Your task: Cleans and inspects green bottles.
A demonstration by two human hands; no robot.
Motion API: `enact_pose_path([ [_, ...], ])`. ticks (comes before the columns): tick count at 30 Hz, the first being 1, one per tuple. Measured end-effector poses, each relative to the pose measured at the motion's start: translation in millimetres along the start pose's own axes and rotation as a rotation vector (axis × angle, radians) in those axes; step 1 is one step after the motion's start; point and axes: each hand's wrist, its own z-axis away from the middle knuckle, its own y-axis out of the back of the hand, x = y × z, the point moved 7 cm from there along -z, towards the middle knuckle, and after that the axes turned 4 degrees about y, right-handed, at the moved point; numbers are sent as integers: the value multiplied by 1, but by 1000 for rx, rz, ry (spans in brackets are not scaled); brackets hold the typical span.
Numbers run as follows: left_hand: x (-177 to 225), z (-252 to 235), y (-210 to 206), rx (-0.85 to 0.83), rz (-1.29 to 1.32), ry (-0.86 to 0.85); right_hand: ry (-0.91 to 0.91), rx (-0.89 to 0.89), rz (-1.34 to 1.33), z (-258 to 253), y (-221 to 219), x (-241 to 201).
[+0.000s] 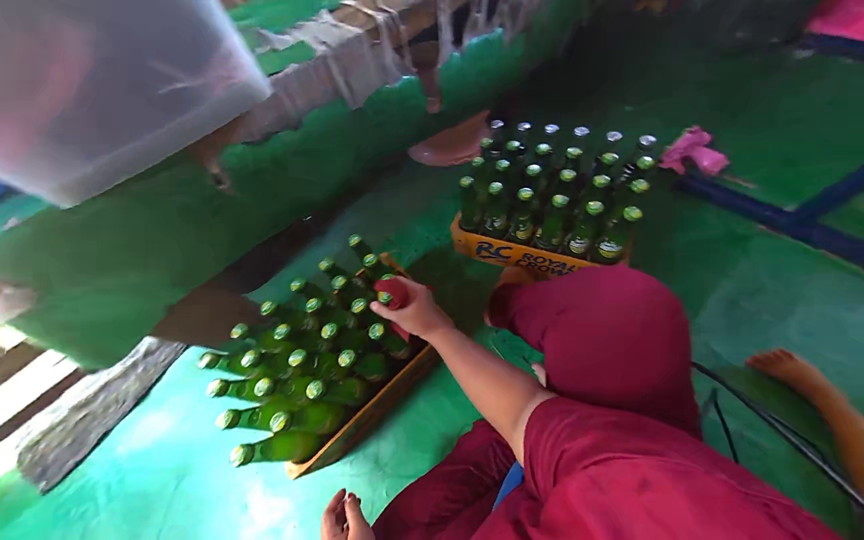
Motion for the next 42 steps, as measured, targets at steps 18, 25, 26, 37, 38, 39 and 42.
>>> enact_pose_path([
  [18,121,-19,-89,-37,325,-236,207,-777,285,134,-66,14],
  [25,92,-16,-91,-83,631,55,620,-325,304,169,-45,68],
  [26,83,-17,-87,-43,751,123,551,-390,335,172,-42,88],
  [37,89,-18,-103,-9,1096,157,617,-513,231,169,-44,75],
  [38,93,-16,-106,-25,1094,141,674,-460,202,170,-41,76],
  [39,95,-14,-108,-39,1100,124,647,-477,209,170,-34,87],
  [42,99,-5,-112,-97,1135,62,302,-768,440,170,-2,151],
])
